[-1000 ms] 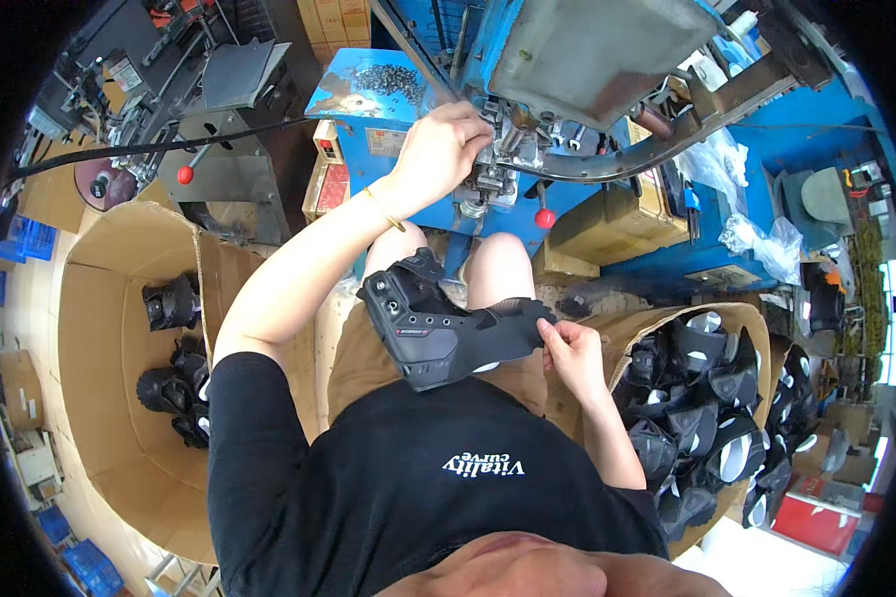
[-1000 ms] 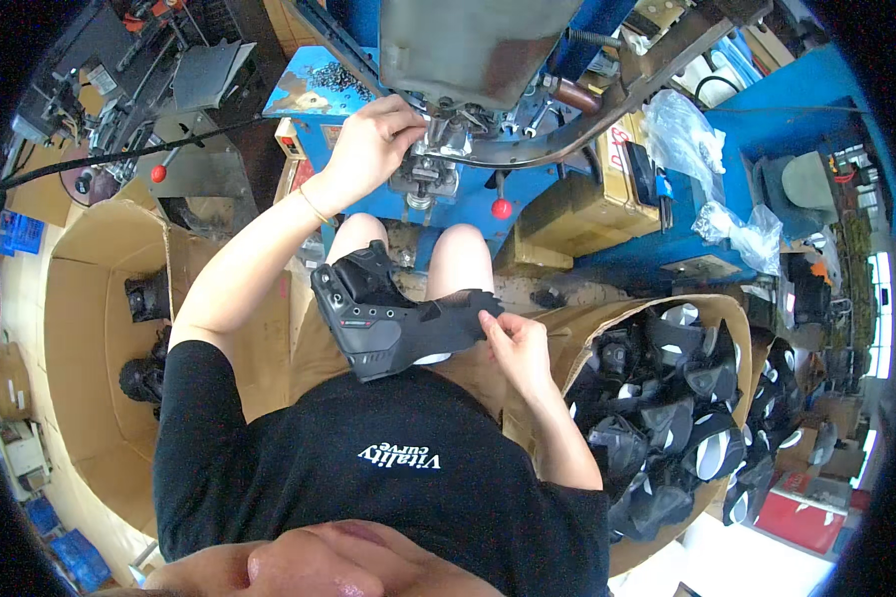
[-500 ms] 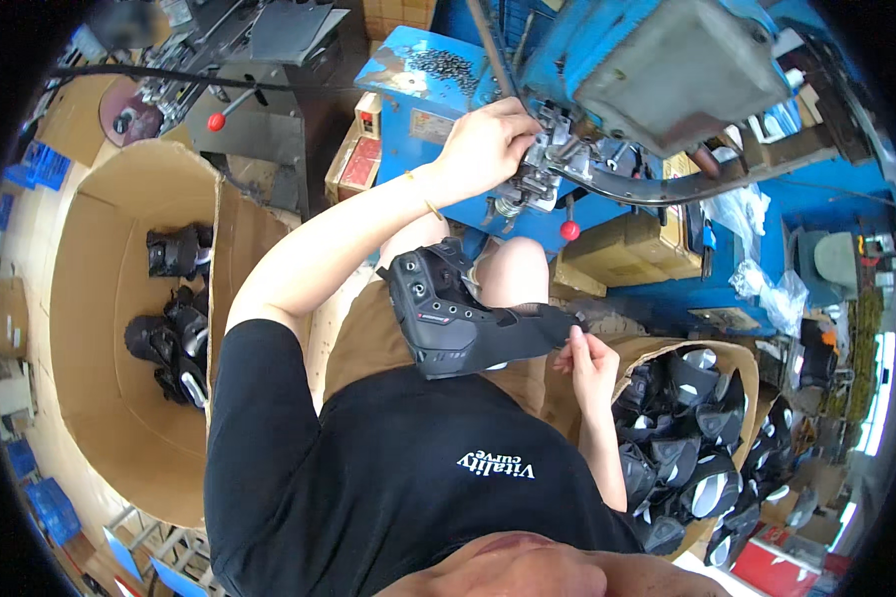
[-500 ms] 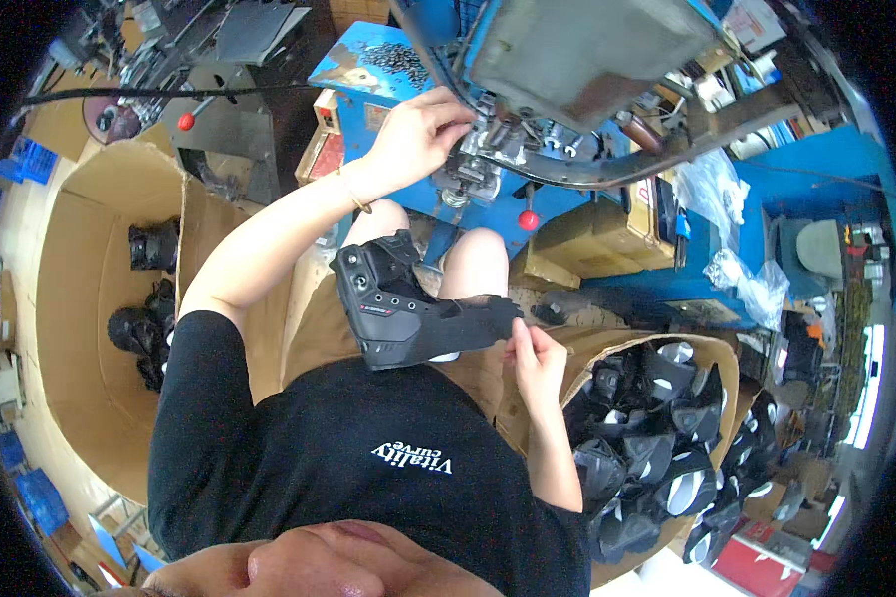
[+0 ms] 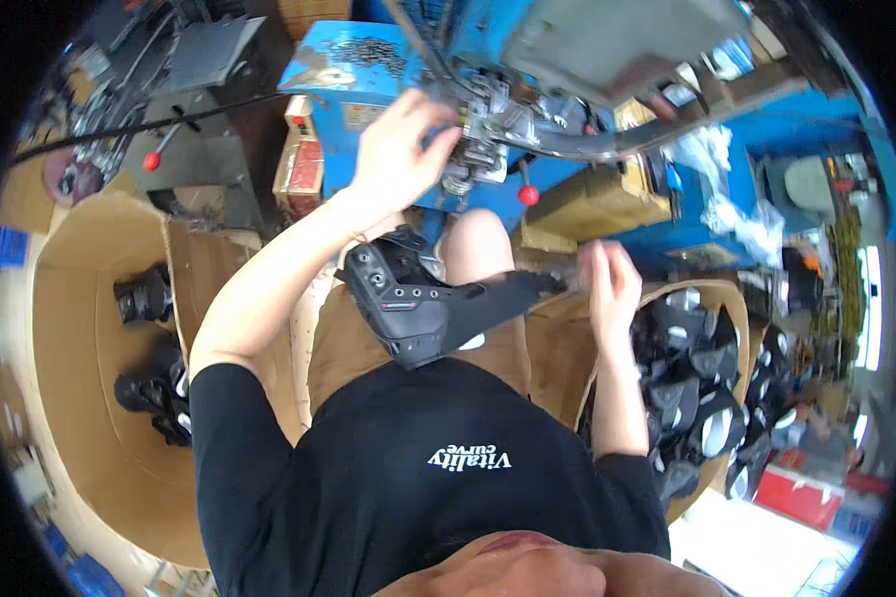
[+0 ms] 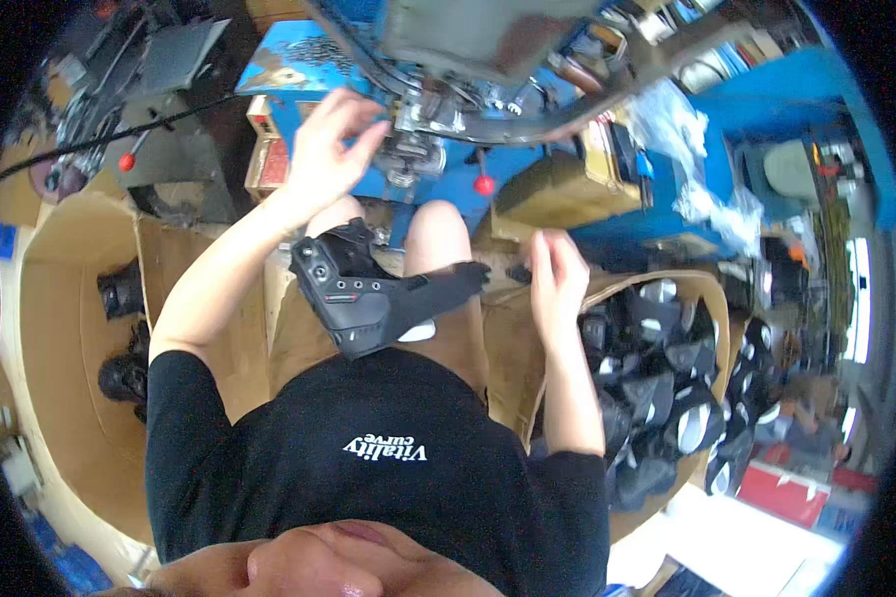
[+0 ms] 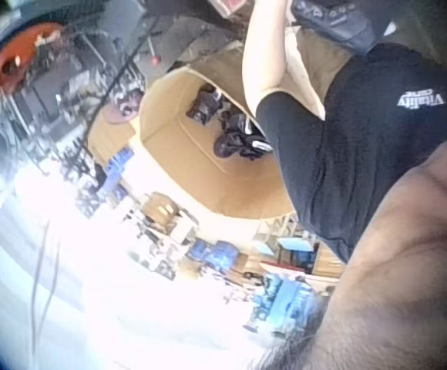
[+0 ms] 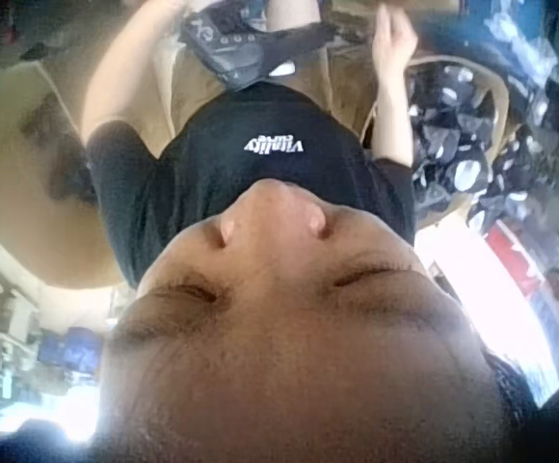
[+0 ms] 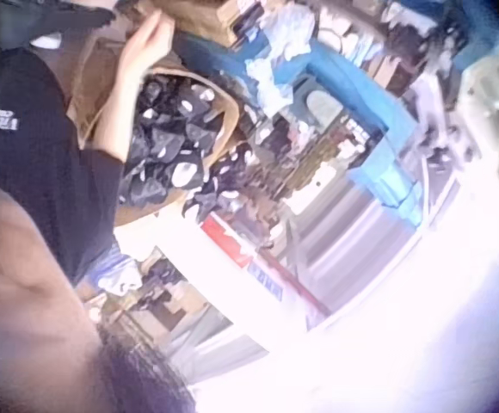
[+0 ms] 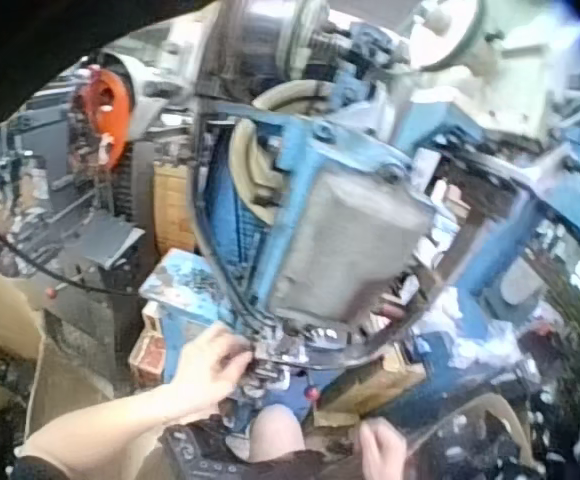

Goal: The person attaches hardware to shoe uppers using a riveting machine and inspects a bag of metal fasteners by hand.

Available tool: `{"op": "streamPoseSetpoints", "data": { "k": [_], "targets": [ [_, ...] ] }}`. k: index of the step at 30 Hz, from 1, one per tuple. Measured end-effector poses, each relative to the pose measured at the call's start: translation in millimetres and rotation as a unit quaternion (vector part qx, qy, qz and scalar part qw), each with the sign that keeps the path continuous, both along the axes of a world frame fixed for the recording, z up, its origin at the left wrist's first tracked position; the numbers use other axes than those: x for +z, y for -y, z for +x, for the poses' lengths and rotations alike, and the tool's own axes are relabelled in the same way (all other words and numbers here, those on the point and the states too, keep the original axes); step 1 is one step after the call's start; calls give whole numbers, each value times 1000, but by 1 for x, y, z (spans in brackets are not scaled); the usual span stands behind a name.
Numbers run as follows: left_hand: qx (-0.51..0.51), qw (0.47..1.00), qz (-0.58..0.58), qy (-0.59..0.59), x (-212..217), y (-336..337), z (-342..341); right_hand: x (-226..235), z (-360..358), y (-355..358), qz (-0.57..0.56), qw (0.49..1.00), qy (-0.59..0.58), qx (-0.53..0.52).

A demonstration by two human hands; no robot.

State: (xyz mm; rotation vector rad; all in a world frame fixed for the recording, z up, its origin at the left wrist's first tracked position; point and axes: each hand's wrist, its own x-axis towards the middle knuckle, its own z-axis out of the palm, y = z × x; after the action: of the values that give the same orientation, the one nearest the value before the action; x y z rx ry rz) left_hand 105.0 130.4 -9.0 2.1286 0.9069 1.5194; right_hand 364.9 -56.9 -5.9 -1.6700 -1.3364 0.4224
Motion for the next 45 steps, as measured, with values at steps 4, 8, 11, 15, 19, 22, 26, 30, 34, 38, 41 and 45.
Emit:
{"op": "streamPoseSetpoints", "data": {
  "k": [4,8,11,15,19,22,26,30,34,38,41,45],
  "targets": [
    [-5,999,-48,-15,2,9,-8,1,51,-94,32,957,280,-75],
    [-14,996,-56,-63,3,17,-7,-23,107,-185,79,921,372,-78],
    [14,994,-63,-93,0,20,-18,-21,86,-228,-18,911,391,-129],
    [10,994,-52,-95,5,31,-33,-12,106,-239,-43,911,369,-178],
    [4,993,-28,-118,2,26,-53,-29,198,-214,-175,854,418,-256],
    [15,987,-68,-143,2,21,-57,-56,230,-188,-261,838,432,-208],
    [-2,991,-55,-121,6,15,-39,-85,251,-192,-297,821,429,-230],
    [14,990,17,-138,12,15,-20,-90,278,-199,-321,850,357,-216],
    [-17,996,-34,-80,22,20,0,-56,248,-166,-237,880,368,-183],
    [-39,997,-30,-60,15,7,4,20,129,-72,-151,987,53,-34],
    [-65,998,0,-24,7,-13,22,18,78,-12,-102,987,-116,51],
    [-56,996,-71,21,-2,-18,29,52,-15,18,-145,981,-114,61]
  ]
}}
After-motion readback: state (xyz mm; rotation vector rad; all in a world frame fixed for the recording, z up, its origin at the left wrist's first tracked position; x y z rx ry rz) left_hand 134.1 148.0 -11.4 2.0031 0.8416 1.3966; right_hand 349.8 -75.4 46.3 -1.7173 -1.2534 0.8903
